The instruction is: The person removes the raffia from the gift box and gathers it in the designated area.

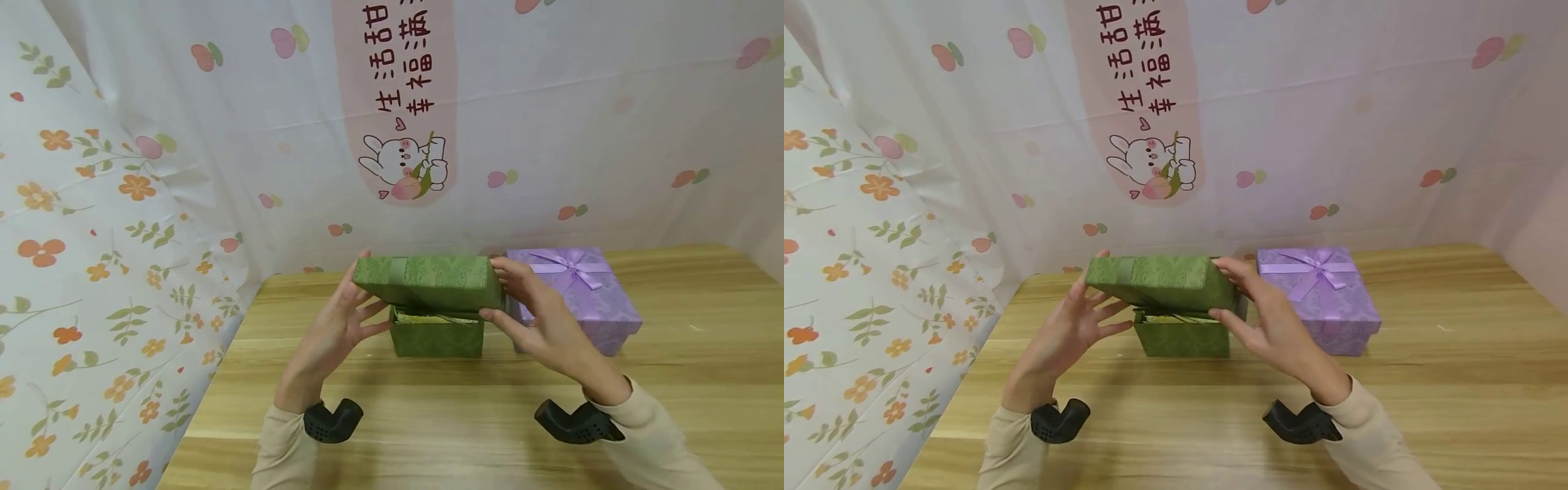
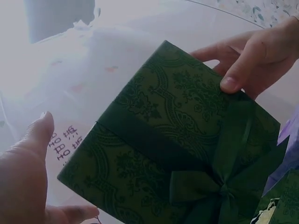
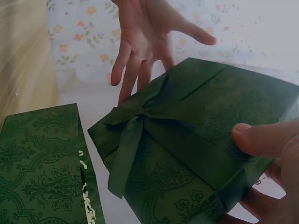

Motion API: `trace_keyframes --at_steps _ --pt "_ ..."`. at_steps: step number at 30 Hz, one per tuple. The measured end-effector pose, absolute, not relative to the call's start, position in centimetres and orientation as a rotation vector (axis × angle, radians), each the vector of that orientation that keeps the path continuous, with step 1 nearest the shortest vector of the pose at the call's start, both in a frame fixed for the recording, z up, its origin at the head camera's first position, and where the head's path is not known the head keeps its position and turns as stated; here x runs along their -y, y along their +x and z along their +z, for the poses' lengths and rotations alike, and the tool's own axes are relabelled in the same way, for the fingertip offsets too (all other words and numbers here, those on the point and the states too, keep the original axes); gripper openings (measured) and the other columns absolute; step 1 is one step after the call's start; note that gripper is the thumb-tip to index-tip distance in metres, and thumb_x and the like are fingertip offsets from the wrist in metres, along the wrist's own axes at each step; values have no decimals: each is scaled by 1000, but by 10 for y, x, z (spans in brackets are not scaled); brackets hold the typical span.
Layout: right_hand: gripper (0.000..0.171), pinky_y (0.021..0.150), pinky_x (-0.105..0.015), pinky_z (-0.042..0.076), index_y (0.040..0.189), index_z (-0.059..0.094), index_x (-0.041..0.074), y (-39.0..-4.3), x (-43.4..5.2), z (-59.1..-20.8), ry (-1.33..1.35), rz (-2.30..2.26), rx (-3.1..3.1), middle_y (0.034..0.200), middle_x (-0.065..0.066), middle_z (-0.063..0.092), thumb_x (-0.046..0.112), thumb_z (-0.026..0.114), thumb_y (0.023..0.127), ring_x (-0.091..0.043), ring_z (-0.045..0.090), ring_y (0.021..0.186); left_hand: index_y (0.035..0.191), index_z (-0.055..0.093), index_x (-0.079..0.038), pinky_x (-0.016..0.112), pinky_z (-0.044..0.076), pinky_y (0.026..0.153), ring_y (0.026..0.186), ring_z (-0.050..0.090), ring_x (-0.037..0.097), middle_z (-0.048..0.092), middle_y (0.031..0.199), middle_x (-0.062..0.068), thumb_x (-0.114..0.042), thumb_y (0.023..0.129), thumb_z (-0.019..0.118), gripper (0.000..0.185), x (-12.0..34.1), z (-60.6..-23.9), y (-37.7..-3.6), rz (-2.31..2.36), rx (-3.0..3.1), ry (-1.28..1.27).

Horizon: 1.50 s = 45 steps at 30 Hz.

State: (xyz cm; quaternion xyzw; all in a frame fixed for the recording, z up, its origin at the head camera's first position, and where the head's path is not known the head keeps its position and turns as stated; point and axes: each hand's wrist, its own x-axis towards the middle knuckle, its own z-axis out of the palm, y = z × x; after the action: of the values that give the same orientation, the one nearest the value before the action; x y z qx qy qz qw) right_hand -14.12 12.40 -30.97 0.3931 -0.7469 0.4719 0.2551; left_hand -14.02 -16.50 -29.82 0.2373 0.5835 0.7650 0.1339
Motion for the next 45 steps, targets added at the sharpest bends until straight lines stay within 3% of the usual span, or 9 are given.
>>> trace_keyframes --at_steps 9,16,21,26,30,32,38,40,45 --pt "73 99 -27 38 129 44 -6 -144 -126 -312 1193 1290 2016 129 -8 49 -27 69 64 -12 49 118 140 33 -9 45 28 105 126 39 30 36 134 17 -29 95 55 54 157 -301 -142 2269 -1711 603" --pt "56 104 -31 33 129 45 -8 -151 -129 -308 1224 1339 1935 129 -12 52 -22 56 75 -24 44 123 115 42 -12 36 34 102 110 47 18 38 127 9 -34 85 68 45 152 -308 -142 2294 -1825 604" --pt "47 108 -35 25 132 42 -12 -150 -134 -298 1223 1439 1851 136 -23 43 0 58 89 -31 34 131 106 44 -17 30 40 82 104 40 19 37 142 2 -43 81 70 45 150 -311 -140 2250 -2060 661" --pt "57 107 -31 27 142 30 -7 -147 -149 -292 1186 1799 1858 146 -22 28 -13 50 88 -31 25 135 102 45 -12 23 38 57 116 41 17 33 147 1 -35 82 72 40 149 -311 -142 2324 -2162 775" --pt "57 101 -26 35 148 23 4 -147 -160 -290 1131 1917 1992 150 -16 24 -8 41 95 -31 27 134 99 46 -6 22 29 46 129 36 18 26 150 2 -21 82 73 35 147 -309 -143 2254 -2287 901" --pt "59 99 -23 36 150 19 13 -147 -163 -290 1095 1892 2142 152 -10 21 -2 39 98 -31 27 135 97 46 -3 19 38 55 138 22 22 23 151 4 -10 82 72 31 145 -306 -140 2194 -2338 952" --pt "66 101 -60 25 149 6 38 -145 -166 -291 998 1824 2570 155 8 4 12 41 100 -38 11 137 90 44 3 34 33 102 139 16 25 19 152 15 10 73 74 35 137 -292 -129 2057 -2464 1074" --pt "66 98 -66 21 149 8 40 -144 -167 -292 962 1860 2623 154 9 3 14 44 100 -40 9 137 89 44 4 43 27 106 139 16 24 19 151 15 11 70 75 37 136 -293 -130 2042 -2481 1112" --pt "69 100 -57 28 148 13 39 -145 -167 -293 917 1919 2662 154 10 5 14 51 97 -34 13 138 94 49 1 43 24 107 140 14 21 18 153 9 7 70 77 37 141 -305 -138 2016 -2478 1200"
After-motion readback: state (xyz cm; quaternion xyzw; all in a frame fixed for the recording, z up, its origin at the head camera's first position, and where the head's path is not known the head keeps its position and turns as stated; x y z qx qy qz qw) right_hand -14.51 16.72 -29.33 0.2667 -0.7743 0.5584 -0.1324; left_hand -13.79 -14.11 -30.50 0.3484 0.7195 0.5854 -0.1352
